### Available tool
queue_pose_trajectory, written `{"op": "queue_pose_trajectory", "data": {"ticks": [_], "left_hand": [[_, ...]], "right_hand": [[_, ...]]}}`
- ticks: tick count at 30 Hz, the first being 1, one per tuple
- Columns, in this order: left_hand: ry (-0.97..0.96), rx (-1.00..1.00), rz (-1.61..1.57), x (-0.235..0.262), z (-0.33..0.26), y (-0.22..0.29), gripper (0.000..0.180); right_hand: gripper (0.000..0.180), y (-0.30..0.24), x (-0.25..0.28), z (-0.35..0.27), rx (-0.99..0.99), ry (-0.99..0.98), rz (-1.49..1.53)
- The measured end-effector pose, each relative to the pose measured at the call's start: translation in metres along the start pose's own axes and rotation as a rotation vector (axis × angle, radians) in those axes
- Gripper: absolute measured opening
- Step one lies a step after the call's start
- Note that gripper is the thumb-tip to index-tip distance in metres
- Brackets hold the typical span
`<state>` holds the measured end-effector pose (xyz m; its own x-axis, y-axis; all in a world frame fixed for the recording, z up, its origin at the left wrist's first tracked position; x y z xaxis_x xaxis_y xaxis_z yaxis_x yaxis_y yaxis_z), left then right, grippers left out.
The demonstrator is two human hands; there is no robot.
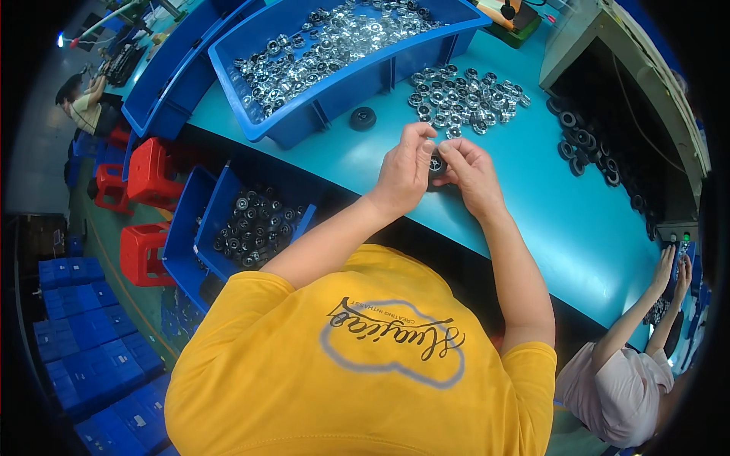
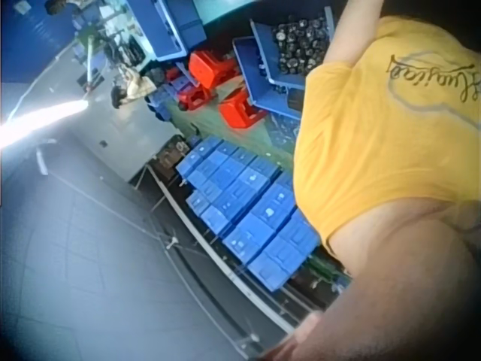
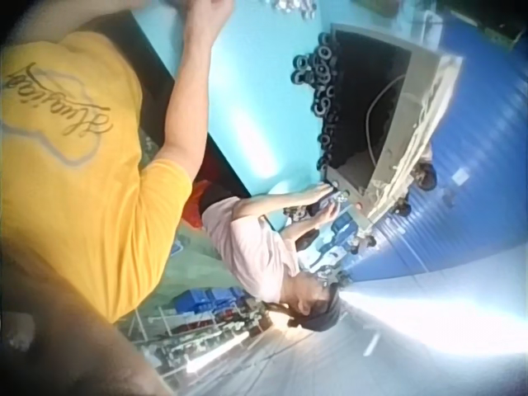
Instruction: Assembling metal bearings into rubber wheel parts at a factory workstation.
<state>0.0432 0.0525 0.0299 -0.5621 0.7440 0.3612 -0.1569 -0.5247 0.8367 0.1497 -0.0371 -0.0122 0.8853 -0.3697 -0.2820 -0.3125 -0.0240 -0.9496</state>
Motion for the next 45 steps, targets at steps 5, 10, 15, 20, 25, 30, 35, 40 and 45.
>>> {"op": "queue_pose_trajectory", "data": {"ticks": [5,10,15,20,25,30,35,40,45], "left_hand": [[-0.021,-0.108,0.033,0.002,-0.001,0.006,0.021],[-0.180,-0.019,-0.059,-0.001,0.005,0.002,0.027],[-0.272,-0.018,-0.024,-0.004,0.005,0.007,0.044],[-0.245,-0.207,0.209,-0.004,0.002,0.018,0.050],[-0.210,0.236,-0.534,-0.009,0.001,-0.021,0.052],[-0.354,0.237,-0.295,-0.001,0.007,-0.013,0.050],[-0.362,-0.030,0.142,0.007,0.011,0.009,0.050],[-0.300,-0.220,0.121,0.003,0.010,0.016,0.049],[-0.384,-0.021,0.028,0.009,0.012,0.003,0.048]], "right_hand": [[0.022,0.000,-0.003,-0.004,-0.002,-0.079,0.056],[0.020,-0.006,0.003,-0.001,0.185,0.041,-0.016],[0.015,-0.009,0.007,-0.005,0.244,0.111,0.009],[0.015,-0.004,0.010,-0.003,0.217,0.090,0.056],[0.017,-0.015,0.005,-0.007,0.327,0.163,-0.008],[0.023,-0.011,0.005,-0.005,0.193,0.099,-0.069],[0.026,-0.023,-0.001,-0.009,0.268,0.099,-0.169],[0.031,0.000,0.013,-0.003,0.162,0.036,0.100],[0.030,-0.012,0.005,-0.004,0.194,0.099,0.016]]}}
Point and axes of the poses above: each hand's wrist, its own z-axis towards the middle knuckle, its own x-axis out of the back of the hand, y = z × x, the point moved 7 cm from there along z, towards the middle knuckle, and after that the axes turned 12 degrees about -y, right-handed, at the moved point
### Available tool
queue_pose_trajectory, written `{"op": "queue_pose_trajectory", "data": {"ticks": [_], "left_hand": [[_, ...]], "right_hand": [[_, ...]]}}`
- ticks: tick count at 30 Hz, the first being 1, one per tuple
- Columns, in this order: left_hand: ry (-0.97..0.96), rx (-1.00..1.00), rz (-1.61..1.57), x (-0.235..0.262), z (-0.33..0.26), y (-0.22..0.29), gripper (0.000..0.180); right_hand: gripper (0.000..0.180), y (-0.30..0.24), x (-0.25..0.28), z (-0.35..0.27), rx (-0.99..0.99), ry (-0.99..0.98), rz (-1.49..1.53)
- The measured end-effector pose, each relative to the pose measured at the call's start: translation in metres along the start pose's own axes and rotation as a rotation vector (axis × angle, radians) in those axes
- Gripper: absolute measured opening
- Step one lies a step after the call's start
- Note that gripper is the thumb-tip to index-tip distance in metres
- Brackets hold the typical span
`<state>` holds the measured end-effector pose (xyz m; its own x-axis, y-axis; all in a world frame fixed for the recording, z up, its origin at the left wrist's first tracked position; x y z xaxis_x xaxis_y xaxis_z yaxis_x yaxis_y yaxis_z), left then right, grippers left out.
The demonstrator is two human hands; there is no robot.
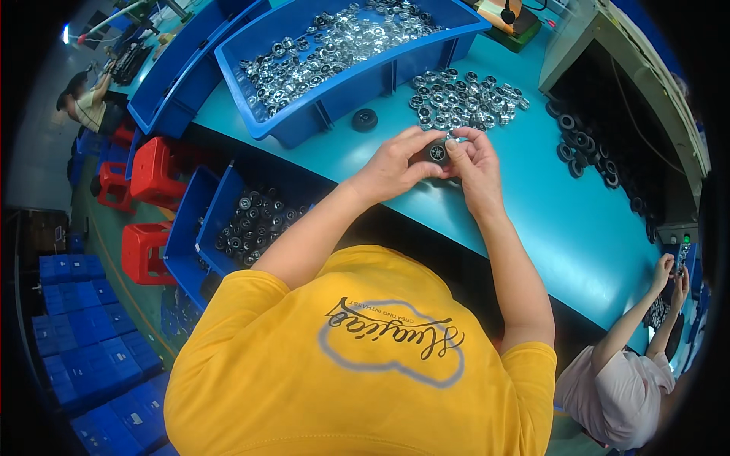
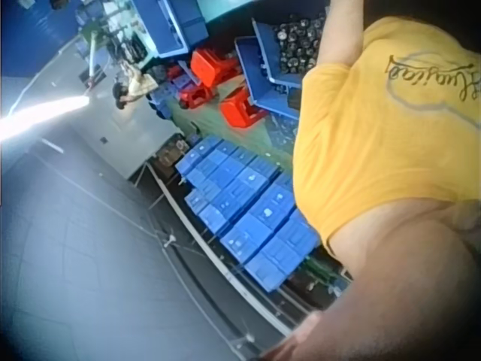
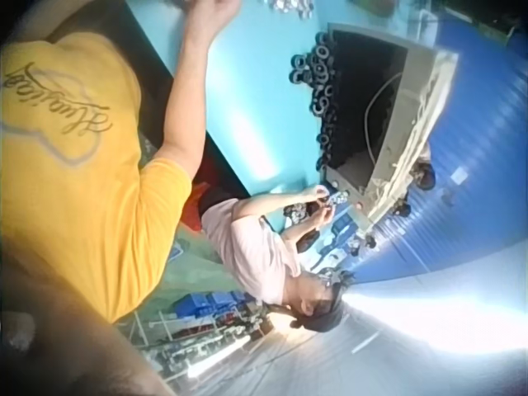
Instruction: Assembling metal bearings into rubber wheel parts at a factory workstation.
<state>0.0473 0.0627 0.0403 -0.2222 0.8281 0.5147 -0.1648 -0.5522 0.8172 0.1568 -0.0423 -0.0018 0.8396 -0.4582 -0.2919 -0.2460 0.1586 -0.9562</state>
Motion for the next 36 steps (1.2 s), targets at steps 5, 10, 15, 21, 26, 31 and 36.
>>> {"op": "queue_pose_trajectory", "data": {"ticks": [5,10,15,21,26,31,36], "left_hand": [[-0.002,-0.013,0.114,0.001,-0.001,0.003,0.047],[-0.015,0.049,0.059,-0.004,-0.003,-0.001,0.046],[0.097,-0.074,0.257,-0.003,-0.003,0.012,0.049],[0.094,-0.032,0.200,-0.006,-0.001,0.012,0.048],[0.115,-0.006,0.230,-0.005,-0.003,0.011,0.047],[0.177,-0.098,0.300,-0.005,-0.005,0.016,0.044],[0.167,0.032,0.538,0.011,-0.020,0.011,0.045]], "right_hand": [[0.028,0.001,0.001,0.000,-0.016,0.000,-0.025],[0.027,-0.002,-0.001,-0.001,0.000,-0.006,-0.045],[0.025,0.001,0.004,0.000,0.023,0.021,-0.111],[0.022,-0.004,-0.002,-0.002,0.072,0.012,-0.098],[0.023,-0.001,-0.003,-0.001,0.038,-0.044,-0.011],[0.026,0.009,0.004,0.000,0.009,-0.088,0.075],[0.027,0.006,-0.002,0.000,-0.037,-0.039,-0.181]]}}
Point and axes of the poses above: each hand's wrist, its own z-axis towards the middle knuckle, its own x-axis out of the back of the hand, y = z × x, the point moved 7 cm from there along z, towards the middle knuckle, and after that the axes turned 12 degrees about -y, right-handed, at the moved point
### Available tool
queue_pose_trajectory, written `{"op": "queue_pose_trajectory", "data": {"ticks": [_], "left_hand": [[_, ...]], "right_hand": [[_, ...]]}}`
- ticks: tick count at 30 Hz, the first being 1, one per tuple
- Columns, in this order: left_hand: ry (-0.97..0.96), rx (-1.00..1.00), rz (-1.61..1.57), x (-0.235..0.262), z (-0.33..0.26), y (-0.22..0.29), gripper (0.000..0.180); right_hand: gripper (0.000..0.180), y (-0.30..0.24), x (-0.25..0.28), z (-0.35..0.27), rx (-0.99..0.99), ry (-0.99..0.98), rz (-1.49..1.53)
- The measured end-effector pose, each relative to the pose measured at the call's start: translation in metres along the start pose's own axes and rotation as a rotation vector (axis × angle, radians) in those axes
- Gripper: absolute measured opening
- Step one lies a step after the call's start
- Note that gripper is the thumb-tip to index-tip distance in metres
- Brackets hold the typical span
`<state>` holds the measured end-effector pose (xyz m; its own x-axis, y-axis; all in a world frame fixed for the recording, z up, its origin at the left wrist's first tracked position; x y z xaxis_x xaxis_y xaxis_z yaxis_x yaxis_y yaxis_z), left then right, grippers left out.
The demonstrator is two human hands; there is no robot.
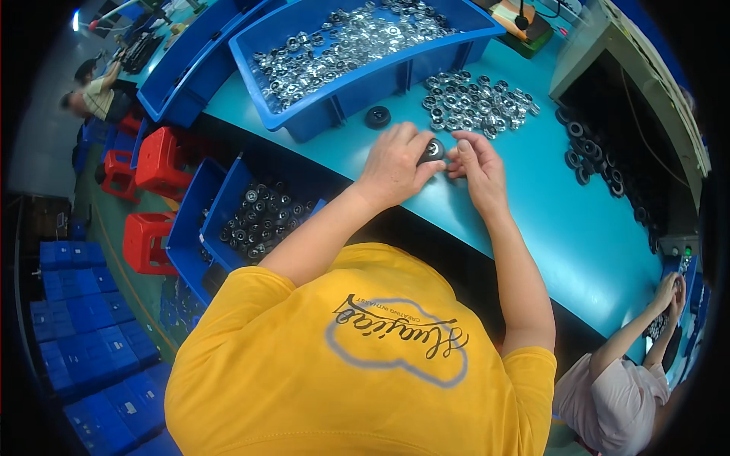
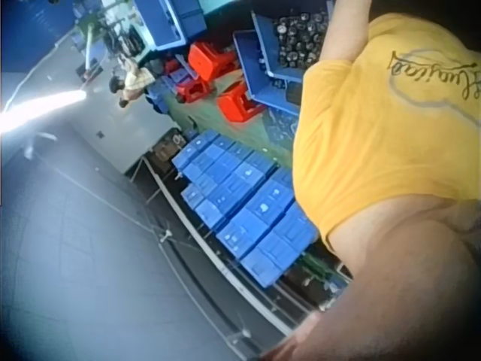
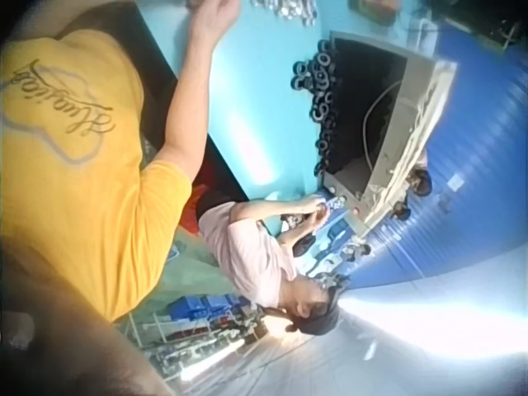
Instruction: Assembling metal bearings into rubber wheel parts at a factory workstation.
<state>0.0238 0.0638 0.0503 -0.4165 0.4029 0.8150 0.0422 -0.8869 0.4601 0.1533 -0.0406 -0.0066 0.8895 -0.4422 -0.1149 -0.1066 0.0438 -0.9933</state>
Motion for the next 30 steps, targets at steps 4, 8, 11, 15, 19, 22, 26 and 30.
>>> {"op": "queue_pose_trajectory", "data": {"ticks": [4,8,11,15,19,22,26,30], "left_hand": [[-0.024,0.135,0.255,0.017,-0.019,-0.028,0.048],[-0.036,0.244,0.270,0.034,-0.034,-0.043,0.047],[0.096,0.230,0.217,0.035,-0.037,-0.050,0.046],[0.144,0.314,0.291,0.026,-0.024,-0.060,0.042],[0.073,0.453,0.400,0.021,-0.005,-0.060,0.030],[0.047,0.516,0.413,0.025,0.000,-0.059,0.023],[0.053,0.541,0.358,0.028,0.000,-0.063,0.017],[0.078,0.444,0.398,0.023,-0.010,-0.067,0.014]], "right_hand": [[0.024,-0.007,0.007,-0.001,0.003,0.058,-0.179],[0.021,-0.012,0.012,-0.001,0.018,0.102,-0.197],[0.020,-0.012,0.014,-0.002,0.015,0.135,-0.191],[0.018,-0.008,0.010,-0.002,-0.003,0.122,-0.253],[0.018,-0.007,0.009,-0.002,-0.040,0.119,-0.297],[0.017,-0.006,0.007,-0.003,-0.049,0.109,-0.309],[0.016,-0.007,0.007,-0.003,-0.066,0.113,-0.316],[0.014,-0.008,0.005,-0.004,-0.062,0.098,-0.306]]}}
Point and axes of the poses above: each hand's wrist, its own z-axis towards the middle knuckle, its own x-axis out of the back of the hand, y = z × x, the point moved 7 cm from there along z, towards the middle knuckle, and after that the axes turned 12 degrees about -y, right-handed, at the moved point
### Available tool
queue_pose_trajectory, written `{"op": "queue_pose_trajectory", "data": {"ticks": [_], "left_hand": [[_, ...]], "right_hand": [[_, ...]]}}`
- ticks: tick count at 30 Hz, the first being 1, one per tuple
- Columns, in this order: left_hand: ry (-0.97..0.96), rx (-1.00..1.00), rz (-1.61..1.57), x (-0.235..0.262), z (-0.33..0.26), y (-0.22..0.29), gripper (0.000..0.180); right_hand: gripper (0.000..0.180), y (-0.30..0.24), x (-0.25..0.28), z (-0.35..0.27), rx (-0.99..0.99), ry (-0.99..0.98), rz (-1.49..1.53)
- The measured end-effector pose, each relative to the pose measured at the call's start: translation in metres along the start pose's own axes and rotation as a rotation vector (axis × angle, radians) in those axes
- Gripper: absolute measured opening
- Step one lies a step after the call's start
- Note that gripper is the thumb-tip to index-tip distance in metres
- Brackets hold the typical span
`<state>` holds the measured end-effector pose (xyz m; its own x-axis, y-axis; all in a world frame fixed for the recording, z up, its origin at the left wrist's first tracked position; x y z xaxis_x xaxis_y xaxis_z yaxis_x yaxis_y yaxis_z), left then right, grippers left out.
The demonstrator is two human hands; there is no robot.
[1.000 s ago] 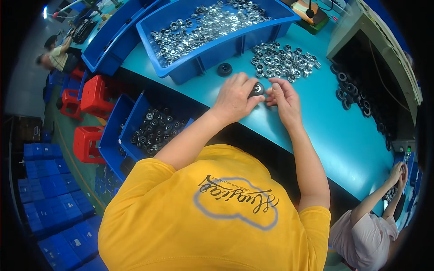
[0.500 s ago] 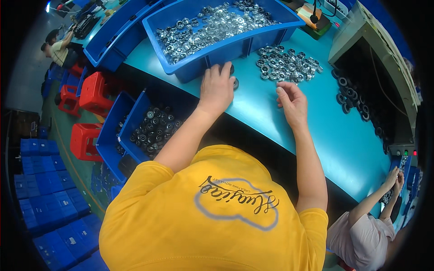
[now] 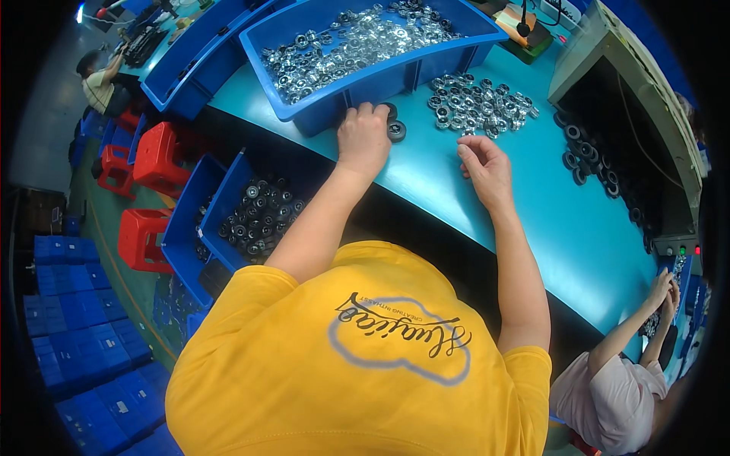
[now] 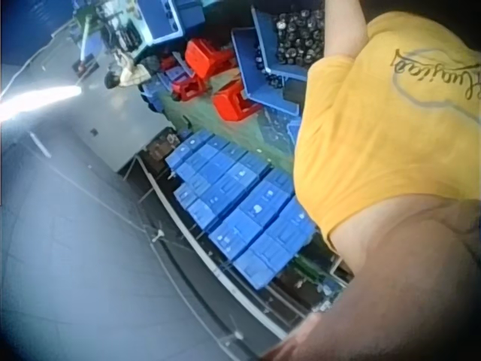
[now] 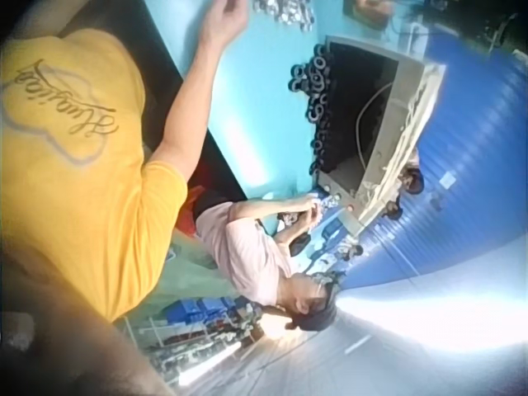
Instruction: Assembling metal bearings into rubber wheel parts at a factory workstation.
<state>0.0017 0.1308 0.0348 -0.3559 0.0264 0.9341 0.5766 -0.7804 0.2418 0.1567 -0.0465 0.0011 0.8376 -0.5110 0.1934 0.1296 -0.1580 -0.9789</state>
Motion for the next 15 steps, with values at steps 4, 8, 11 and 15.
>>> {"op": "queue_pose_trajectory", "data": {"ticks": [4,8,11,15], "left_hand": [[0.029,-0.095,-0.005,-0.002,-0.006,-0.002,0.018],[0.124,-0.092,-0.145,0.007,-0.009,-0.004,0.022],[0.125,-0.025,-0.523,0.027,-0.013,-0.006,0.021],[-0.449,0.033,-1.629,-0.006,-0.016,0.018,0.029]], "right_hand": [[0.013,-0.001,-0.001,0.000,0.003,0.003,-0.020],[0.013,-0.005,0.000,-0.002,0.010,0.020,-0.045],[0.016,-0.006,0.002,-0.003,0.037,0.023,0.009],[0.035,-0.020,-0.009,-0.004,0.172,-0.129,0.213]]}}
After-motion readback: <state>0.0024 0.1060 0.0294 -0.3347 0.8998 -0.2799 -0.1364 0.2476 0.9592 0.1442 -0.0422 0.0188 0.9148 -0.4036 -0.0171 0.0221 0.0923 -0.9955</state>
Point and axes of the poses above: each hand's wrist, its own z-axis towards the middle knuckle, its own x-axis out of the back of the hand, y = z × x, the point moved 7 cm from there along z, towards the middle knuckle, and after that the axes turned 12 degrees about -y, right-handed, at the moved point
